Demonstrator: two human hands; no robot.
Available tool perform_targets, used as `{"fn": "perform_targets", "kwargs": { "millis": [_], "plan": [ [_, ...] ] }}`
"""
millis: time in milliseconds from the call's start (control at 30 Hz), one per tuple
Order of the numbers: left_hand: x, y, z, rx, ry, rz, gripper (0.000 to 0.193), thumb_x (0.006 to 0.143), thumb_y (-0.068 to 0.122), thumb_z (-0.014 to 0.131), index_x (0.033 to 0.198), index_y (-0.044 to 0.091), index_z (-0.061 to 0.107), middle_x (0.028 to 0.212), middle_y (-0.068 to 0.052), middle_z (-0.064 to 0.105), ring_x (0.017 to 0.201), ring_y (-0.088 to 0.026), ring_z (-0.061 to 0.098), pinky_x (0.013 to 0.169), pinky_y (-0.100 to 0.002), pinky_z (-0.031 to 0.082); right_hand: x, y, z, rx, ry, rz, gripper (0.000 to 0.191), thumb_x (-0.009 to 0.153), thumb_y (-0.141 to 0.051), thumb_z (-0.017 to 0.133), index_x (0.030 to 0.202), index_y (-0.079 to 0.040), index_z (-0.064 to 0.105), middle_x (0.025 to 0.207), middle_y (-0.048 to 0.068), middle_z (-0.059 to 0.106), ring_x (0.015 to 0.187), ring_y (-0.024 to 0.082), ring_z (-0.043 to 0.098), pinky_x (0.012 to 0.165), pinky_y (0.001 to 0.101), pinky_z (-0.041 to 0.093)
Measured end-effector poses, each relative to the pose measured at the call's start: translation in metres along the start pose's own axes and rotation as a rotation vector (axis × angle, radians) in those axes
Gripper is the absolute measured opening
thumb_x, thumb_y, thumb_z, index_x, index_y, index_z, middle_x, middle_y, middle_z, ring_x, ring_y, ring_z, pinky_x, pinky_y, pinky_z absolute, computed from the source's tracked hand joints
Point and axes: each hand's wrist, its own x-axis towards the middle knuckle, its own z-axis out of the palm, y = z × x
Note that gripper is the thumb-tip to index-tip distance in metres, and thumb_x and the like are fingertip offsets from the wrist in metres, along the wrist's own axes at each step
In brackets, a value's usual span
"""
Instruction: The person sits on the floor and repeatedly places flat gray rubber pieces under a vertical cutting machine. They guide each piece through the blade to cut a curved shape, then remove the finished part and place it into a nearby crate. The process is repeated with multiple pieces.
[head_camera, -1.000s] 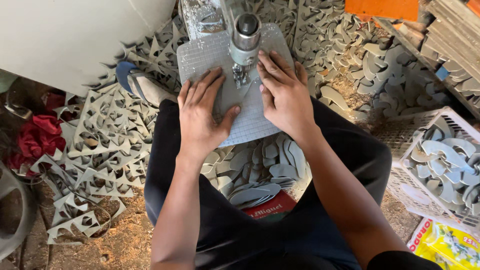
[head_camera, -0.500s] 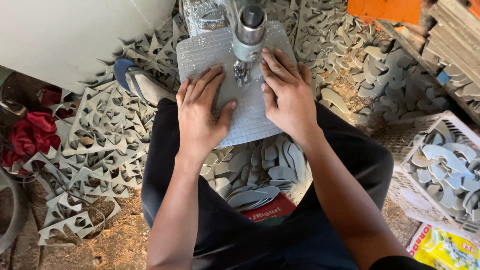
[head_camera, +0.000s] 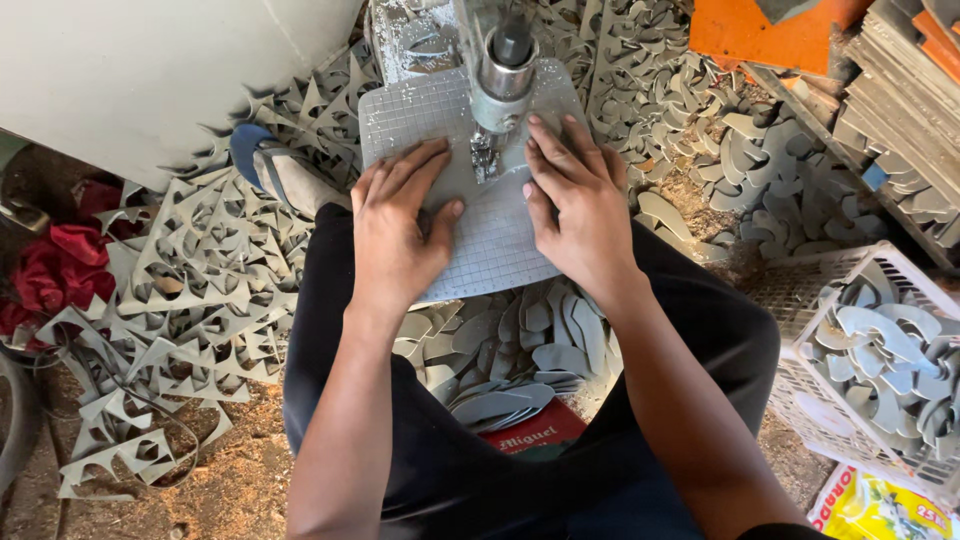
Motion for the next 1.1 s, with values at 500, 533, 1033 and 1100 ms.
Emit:
{"fn": "perform_targets", "kwargs": {
  "millis": [500,533,1033,1100],
  "plan": [
    [0.004,-0.004,0.002,-0.016,0.03,-0.028,0.043,0.084,0.006,0.08,0.127,0.006,0.072,0.136,-0.003,0.069,0.13,-0.023,0.059,0.115,-0.041,0.033,-0.008,0.002,0.0,-0.013,-0.021,0.01,0.037,0.099,-0.016,0.066,0.134,-0.003,0.07,0.158,0.004,0.053,0.148,0.033,0.045,0.114,0.0515,0.037],
    [0.004,-0.005,0.001,-0.015,0.027,-0.03,0.043,0.085,0.006,0.079,0.127,0.006,0.072,0.136,-0.003,0.069,0.13,-0.023,0.059,0.115,-0.041,0.033,-0.008,0.003,0.0,-0.011,-0.023,0.012,0.037,0.099,-0.016,0.066,0.134,-0.003,0.07,0.158,0.004,0.053,0.148,0.033,0.045,0.114,0.0512,0.037],
    [0.016,-0.022,0.002,-0.039,0.024,-0.029,0.038,0.085,0.012,0.083,0.122,0.01,0.075,0.133,-0.002,0.07,0.124,-0.024,0.062,0.111,-0.041,0.036,-0.014,0.0,-0.002,-0.021,-0.024,0.02,0.035,0.1,-0.018,0.065,0.133,-0.005,0.071,0.158,0.006,0.052,0.148,0.033,0.043,0.116,0.0529,0.033],
    [0.017,-0.023,0.002,-0.045,0.018,-0.045,0.037,0.085,0.013,0.084,0.121,0.011,0.076,0.132,-0.001,0.071,0.123,-0.023,0.062,0.111,-0.041,0.036,-0.015,0.0,-0.003,-0.005,-0.019,0.021,0.036,0.1,-0.018,0.065,0.133,-0.005,0.071,0.158,0.007,0.052,0.149,0.033,0.043,0.116,0.0521,0.034]
  ]
}}
